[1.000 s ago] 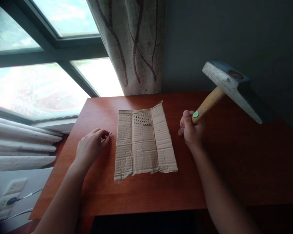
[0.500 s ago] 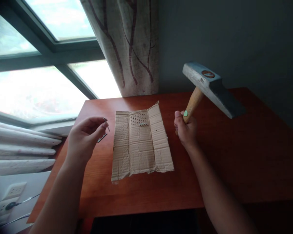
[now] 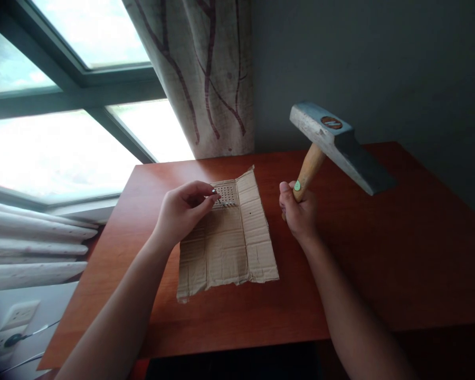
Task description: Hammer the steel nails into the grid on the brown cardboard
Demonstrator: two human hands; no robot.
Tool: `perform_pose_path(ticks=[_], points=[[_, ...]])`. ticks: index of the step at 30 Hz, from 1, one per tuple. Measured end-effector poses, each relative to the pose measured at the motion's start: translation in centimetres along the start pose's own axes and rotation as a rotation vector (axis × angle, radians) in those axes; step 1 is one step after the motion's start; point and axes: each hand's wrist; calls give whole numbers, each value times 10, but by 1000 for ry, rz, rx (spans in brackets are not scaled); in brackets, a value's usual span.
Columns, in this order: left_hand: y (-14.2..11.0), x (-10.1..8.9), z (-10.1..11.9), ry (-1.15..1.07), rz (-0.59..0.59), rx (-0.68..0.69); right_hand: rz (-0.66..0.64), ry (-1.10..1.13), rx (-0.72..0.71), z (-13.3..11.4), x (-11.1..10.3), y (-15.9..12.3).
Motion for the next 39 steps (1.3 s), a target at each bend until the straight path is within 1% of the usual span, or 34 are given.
perform_pose_path(ticks=[4, 10, 39], points=[[-2, 0, 4, 84, 6, 36, -4, -9, 1, -2, 1, -1], [-2, 0, 9, 130, -4, 65, 0, -5, -1, -3, 3, -3], [-4, -1, 7, 120, -12, 60, 13, -22, -13, 0, 1, 0]])
Point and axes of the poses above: each hand's wrist, its own y-axis towards the middle knuckle, its own x-axis out of the palm, z = x × y, and after that the axes turned 11 degrees about x, right-handed
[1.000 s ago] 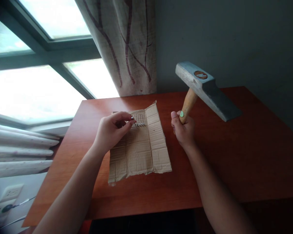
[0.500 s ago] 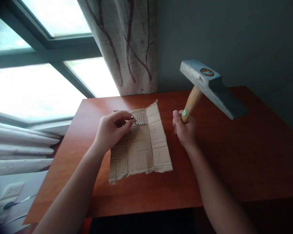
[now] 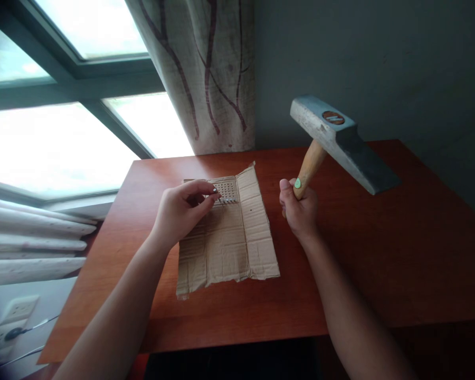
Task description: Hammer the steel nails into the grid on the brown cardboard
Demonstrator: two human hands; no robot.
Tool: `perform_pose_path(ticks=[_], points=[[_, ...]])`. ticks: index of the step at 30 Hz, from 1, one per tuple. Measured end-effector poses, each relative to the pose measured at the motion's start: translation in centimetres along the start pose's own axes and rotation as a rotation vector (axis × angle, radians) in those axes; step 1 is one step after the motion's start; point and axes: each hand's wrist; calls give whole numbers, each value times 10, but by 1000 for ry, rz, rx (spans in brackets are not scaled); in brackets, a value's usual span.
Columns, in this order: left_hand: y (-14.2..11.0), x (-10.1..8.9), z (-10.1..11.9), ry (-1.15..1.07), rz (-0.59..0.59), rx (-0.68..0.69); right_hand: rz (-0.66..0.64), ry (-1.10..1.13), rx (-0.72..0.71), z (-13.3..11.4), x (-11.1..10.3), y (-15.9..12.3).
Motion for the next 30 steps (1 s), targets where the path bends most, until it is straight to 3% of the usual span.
perform_pose_path(ticks=[30], points=[[-1, 0, -1, 7, -30, 1, -21, -18, -5, -1, 1, -3]])
Point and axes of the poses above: each hand's wrist, its own y-axis towards the middle knuckle, its own x-axis out of the palm, z = x × y, and after that the axes turned 11 degrees about x, right-handed
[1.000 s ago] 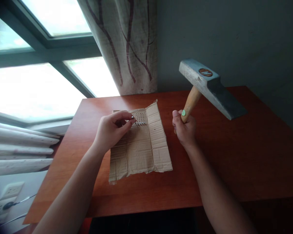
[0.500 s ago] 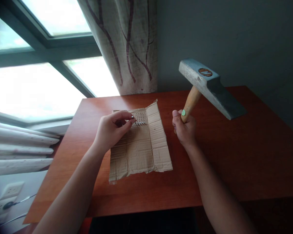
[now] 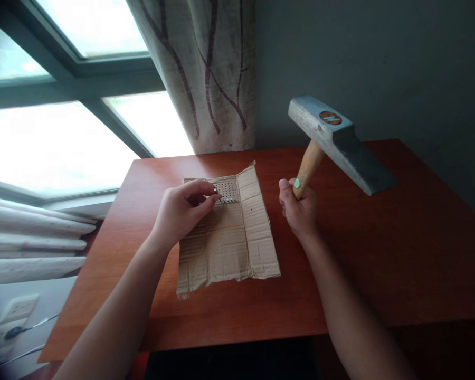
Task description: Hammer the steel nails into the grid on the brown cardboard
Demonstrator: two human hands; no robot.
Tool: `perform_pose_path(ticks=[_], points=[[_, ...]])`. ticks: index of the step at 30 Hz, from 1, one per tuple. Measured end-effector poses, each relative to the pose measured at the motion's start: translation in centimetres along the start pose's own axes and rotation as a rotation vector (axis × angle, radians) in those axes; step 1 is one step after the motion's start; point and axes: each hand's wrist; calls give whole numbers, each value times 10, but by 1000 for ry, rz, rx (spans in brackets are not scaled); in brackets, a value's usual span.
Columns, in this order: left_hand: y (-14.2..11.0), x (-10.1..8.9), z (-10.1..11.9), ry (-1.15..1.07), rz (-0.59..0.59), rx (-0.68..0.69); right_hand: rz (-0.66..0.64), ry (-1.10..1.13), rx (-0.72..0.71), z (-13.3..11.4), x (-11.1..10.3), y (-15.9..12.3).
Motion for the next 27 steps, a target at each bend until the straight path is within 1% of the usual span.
perform_pose_path(ticks=[9, 16, 27], points=[[-1, 1, -1, -1, -3, -23, -3, -4, 2, -1, 1, -1], [-2, 3, -4, -41, 28, -52, 7, -37, 4, -2, 1, -1], [-2, 3, -8, -31, 43, -33, 14, -31, 19, 0, 1, -1]])
Point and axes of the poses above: each hand's wrist, its own y-axis towards the middle knuckle, its own x-axis out of the palm, z = x × y, and after that the axes turned 11 degrees about x, right-handed
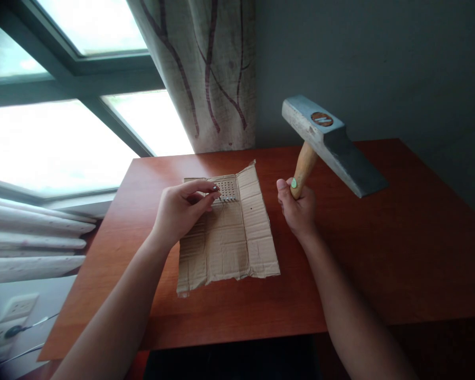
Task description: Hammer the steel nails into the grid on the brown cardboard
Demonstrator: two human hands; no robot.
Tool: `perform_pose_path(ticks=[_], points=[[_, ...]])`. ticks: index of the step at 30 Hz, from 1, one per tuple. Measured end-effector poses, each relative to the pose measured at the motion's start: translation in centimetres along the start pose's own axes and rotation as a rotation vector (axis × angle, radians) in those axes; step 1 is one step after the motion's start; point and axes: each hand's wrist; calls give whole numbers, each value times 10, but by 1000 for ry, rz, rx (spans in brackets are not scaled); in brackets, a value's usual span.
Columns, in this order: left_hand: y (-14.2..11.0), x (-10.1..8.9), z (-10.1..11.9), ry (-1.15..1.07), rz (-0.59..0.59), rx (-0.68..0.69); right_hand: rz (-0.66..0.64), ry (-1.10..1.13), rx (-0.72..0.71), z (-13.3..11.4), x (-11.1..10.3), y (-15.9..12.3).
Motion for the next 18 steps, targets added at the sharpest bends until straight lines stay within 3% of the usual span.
perform_pose_path(ticks=[18], points=[[1, -1, 3, 25, -41, 12, -15, -25, -22, 0, -1, -1]])
Point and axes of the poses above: each hand's wrist, its own y-axis towards the middle knuckle, its own x-axis out of the palm, z = x × y, and after that the axes turned 11 degrees about x, right-handed
